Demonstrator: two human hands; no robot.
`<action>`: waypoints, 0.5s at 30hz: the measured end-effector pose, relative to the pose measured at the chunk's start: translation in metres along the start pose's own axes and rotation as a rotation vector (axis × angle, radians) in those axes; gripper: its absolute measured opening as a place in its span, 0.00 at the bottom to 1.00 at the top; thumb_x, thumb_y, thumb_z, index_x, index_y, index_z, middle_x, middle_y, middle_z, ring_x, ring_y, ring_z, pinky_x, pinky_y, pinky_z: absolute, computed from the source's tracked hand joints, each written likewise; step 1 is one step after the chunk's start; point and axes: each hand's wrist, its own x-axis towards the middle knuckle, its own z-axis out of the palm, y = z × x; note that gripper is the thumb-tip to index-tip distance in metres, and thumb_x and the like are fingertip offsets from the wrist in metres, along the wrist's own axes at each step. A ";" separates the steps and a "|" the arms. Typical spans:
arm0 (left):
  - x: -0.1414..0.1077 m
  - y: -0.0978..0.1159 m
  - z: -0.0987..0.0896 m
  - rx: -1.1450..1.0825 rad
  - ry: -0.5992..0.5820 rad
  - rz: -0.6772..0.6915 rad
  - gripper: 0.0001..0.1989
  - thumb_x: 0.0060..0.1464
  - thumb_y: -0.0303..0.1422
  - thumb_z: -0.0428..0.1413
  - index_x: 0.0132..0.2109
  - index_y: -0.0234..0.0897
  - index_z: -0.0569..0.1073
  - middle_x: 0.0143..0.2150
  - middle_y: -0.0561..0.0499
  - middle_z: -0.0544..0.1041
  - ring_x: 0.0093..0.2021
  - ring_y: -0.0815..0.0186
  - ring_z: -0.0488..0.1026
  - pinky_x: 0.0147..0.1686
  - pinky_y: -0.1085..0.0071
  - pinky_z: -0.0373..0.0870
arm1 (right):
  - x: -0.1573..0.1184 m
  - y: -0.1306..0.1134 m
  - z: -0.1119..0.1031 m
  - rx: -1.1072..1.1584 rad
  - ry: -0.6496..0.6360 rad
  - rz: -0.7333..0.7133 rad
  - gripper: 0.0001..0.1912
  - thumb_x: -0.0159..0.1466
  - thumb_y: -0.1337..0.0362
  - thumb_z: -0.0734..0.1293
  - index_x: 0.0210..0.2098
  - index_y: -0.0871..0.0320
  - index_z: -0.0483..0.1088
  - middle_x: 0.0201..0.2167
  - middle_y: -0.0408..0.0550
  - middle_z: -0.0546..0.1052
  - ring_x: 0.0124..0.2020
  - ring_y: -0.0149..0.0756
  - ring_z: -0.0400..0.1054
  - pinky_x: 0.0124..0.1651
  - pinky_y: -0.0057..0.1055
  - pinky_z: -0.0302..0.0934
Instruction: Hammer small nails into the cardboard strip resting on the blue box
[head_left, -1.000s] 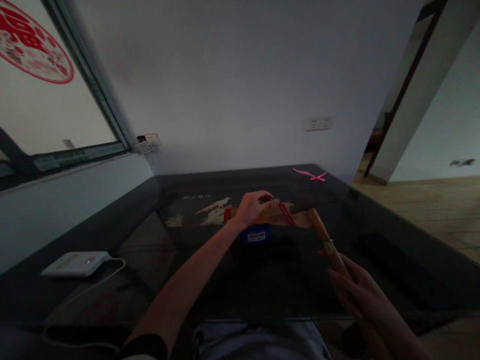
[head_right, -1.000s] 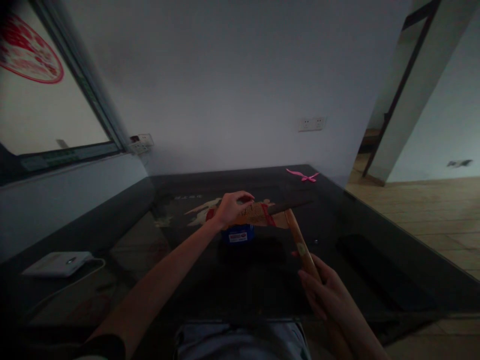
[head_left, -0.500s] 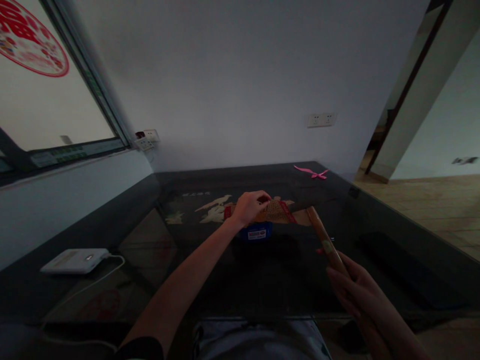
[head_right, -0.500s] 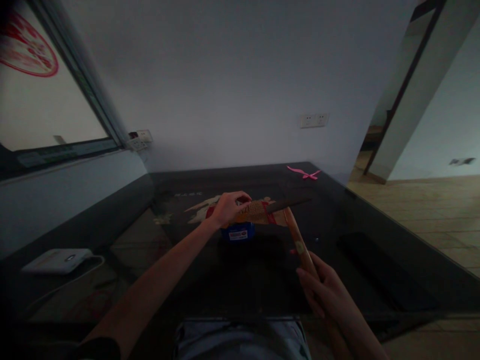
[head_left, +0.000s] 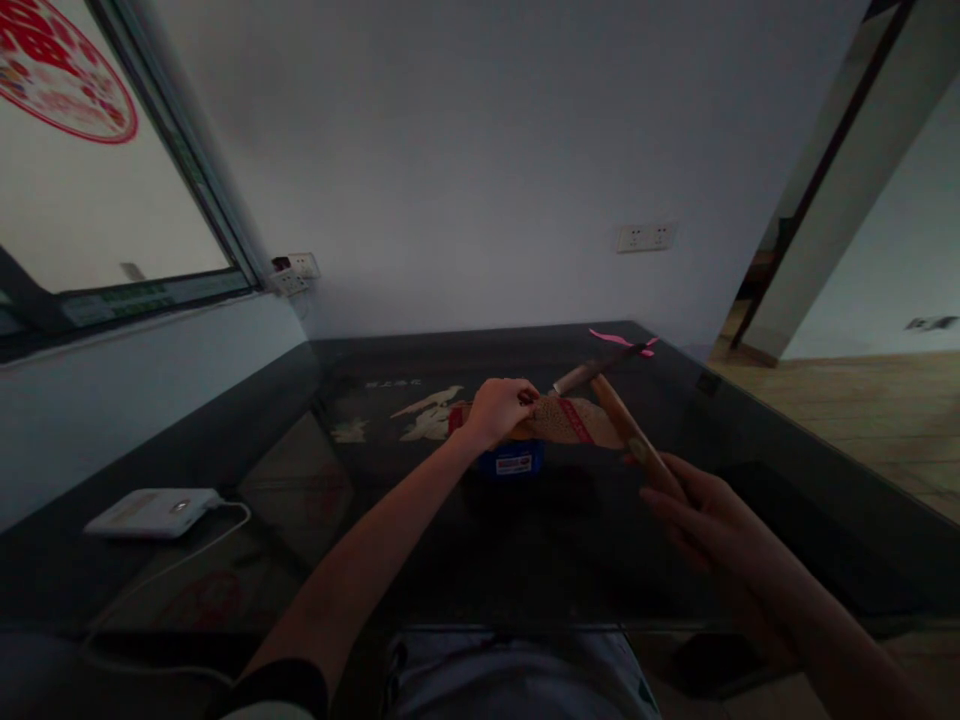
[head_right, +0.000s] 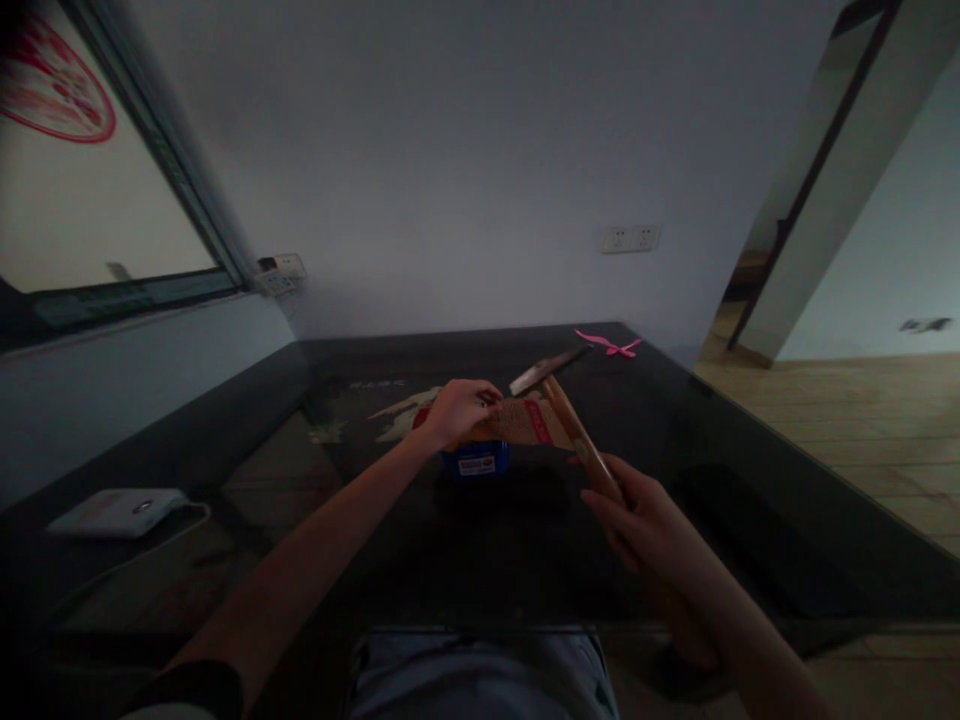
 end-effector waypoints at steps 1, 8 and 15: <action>0.001 -0.001 0.000 -0.001 -0.008 -0.022 0.08 0.48 0.33 0.58 0.37 0.38 0.77 0.34 0.50 0.79 0.35 0.66 0.74 0.37 0.73 0.68 | 0.004 -0.007 -0.005 -0.043 -0.010 -0.016 0.31 0.56 0.51 0.65 0.54 0.59 0.59 0.12 0.32 0.58 0.09 0.24 0.53 0.10 0.20 0.50; 0.005 -0.004 -0.001 0.000 -0.090 -0.092 0.07 0.44 0.34 0.60 0.33 0.38 0.78 0.32 0.49 0.78 0.32 0.64 0.74 0.32 0.72 0.67 | 0.028 -0.048 -0.023 -0.309 -0.102 -0.124 0.20 0.55 0.54 0.66 0.42 0.59 0.67 0.14 0.34 0.62 0.09 0.23 0.55 0.10 0.20 0.48; 0.012 -0.008 -0.001 -0.023 -0.148 -0.137 0.10 0.42 0.37 0.59 0.32 0.35 0.78 0.30 0.47 0.78 0.30 0.63 0.73 0.31 0.71 0.67 | 0.039 -0.062 -0.023 -0.398 -0.153 -0.133 0.15 0.54 0.56 0.66 0.36 0.59 0.68 0.14 0.34 0.63 0.09 0.22 0.55 0.09 0.19 0.48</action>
